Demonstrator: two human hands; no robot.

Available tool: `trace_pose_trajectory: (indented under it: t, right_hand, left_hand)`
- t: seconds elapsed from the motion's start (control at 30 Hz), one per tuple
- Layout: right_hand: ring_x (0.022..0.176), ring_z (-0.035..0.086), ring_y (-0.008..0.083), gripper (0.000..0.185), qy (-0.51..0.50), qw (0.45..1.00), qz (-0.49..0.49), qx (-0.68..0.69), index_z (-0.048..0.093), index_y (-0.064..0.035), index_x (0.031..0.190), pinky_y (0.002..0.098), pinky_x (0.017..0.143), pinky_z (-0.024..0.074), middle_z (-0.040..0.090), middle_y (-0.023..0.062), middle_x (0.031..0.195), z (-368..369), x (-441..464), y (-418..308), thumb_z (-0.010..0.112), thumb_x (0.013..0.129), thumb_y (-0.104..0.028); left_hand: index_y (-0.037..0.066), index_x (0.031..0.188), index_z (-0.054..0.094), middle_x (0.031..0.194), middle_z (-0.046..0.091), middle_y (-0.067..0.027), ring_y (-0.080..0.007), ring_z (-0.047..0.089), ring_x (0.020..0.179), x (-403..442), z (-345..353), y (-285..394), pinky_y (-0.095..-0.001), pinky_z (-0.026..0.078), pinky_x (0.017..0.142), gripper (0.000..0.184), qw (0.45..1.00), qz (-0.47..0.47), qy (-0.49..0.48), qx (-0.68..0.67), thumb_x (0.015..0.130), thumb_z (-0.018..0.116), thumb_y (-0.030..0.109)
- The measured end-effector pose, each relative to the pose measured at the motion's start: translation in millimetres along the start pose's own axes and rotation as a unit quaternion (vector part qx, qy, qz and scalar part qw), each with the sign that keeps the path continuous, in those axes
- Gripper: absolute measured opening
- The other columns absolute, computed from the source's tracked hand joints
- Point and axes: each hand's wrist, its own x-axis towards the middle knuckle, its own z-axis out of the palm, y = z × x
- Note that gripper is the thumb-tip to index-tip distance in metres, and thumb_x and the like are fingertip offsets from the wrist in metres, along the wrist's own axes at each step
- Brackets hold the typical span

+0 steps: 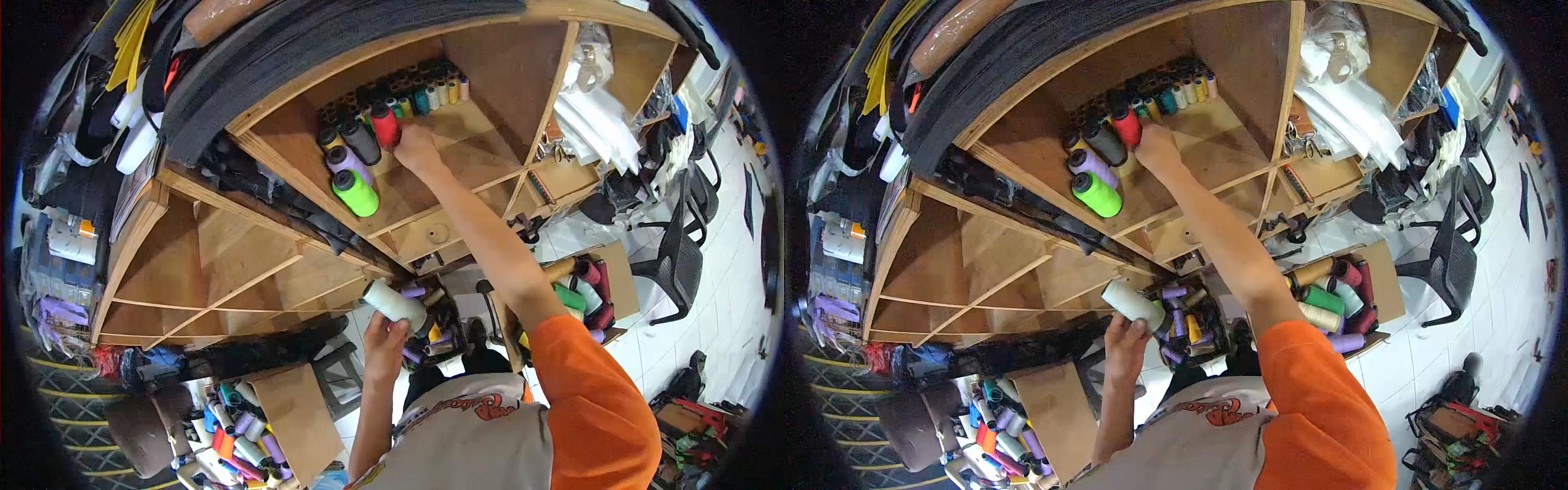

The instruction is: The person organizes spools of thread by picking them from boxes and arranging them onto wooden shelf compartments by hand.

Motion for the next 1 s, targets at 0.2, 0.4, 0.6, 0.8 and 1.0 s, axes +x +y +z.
trace_pose_trajectory:
  t: [0.2, 0.4, 0.6, 0.8, 1.0]
  right_hand:
    - [0.090, 0.061, 0.0408, 0.030, 0.030, 0.999, 0.035, 0.003, 0.059, -0.0034, 0.105, 0.0468, 0.080, 0.0488, 0.064, 0.0258, 0.088, 18, -2, -2, 0.062, 0.076, -0.010]
    - [0.091, 0.060, 0.0427, 0.026, 0.070, 0.997, 0.014, 0.023, 0.057, -0.0020, 0.101, 0.0486, 0.077, 0.0491, 0.063, 0.0269, 0.089, 9, -15, -9, 0.054, 0.075, -0.003]
    - [0.078, 0.066, 0.0262, 0.030, 0.031, 0.998, 0.031, 0.040, 0.058, -0.0001, 0.099, 0.0348, 0.073, 0.0512, 0.065, 0.0187, 0.084, -19, -43, -6, 0.066, 0.073, -0.012]
    - [0.090, 0.063, 0.0157, 0.050, -0.459, 0.864, 0.052, 0.198, 0.058, -0.0012, 0.115, 0.0314, 0.079, 0.0509, 0.067, 0.0070, 0.098, -104, -150, -38, 0.075, 0.076, -0.027]
    - [0.091, 0.064, 0.0199, 0.057, -0.317, 0.935, -0.013, 0.157, 0.057, 0.0014, 0.114, 0.0324, 0.080, 0.0489, 0.066, 0.0137, 0.095, -121, -180, -60, 0.077, 0.072, -0.032]
  left_hand:
    - [0.002, 0.125, 0.047, 0.117, 0.055, -0.0077, -0.0210, 0.056, 0.106, -1, -6, 1, -0.0385, 0.046, 0.090, 0.040, 1.000, -0.001, 0.006, 0.012, 0.088, 0.060, 0.008]
    - [-0.001, 0.121, 0.049, 0.107, 0.057, -0.0060, -0.0119, 0.055, 0.091, 0, 5, 3, -0.0262, 0.045, 0.073, 0.039, 1.000, 0.002, 0.028, -0.011, 0.085, 0.063, 0.003]
    - [0.000, 0.120, 0.050, 0.107, 0.058, -0.0070, -0.0134, 0.056, 0.093, 13, -1, 0, -0.0271, 0.047, 0.076, 0.040, 0.997, 0.039, 0.011, 0.062, 0.083, 0.065, 0.000]
    - [-0.003, 0.120, 0.050, 0.105, 0.060, -0.0092, -0.0174, 0.059, 0.097, 36, 23, 35, -0.0306, 0.047, 0.088, 0.042, 0.977, 0.122, 0.039, 0.167, 0.081, 0.066, -0.003]
    - [-0.003, 0.136, 0.036, 0.120, 0.051, -0.0107, -0.0193, 0.053, 0.110, 65, 45, 43, -0.0300, 0.047, 0.091, 0.063, 0.981, 0.156, -0.011, 0.118, 0.080, 0.065, -0.007]
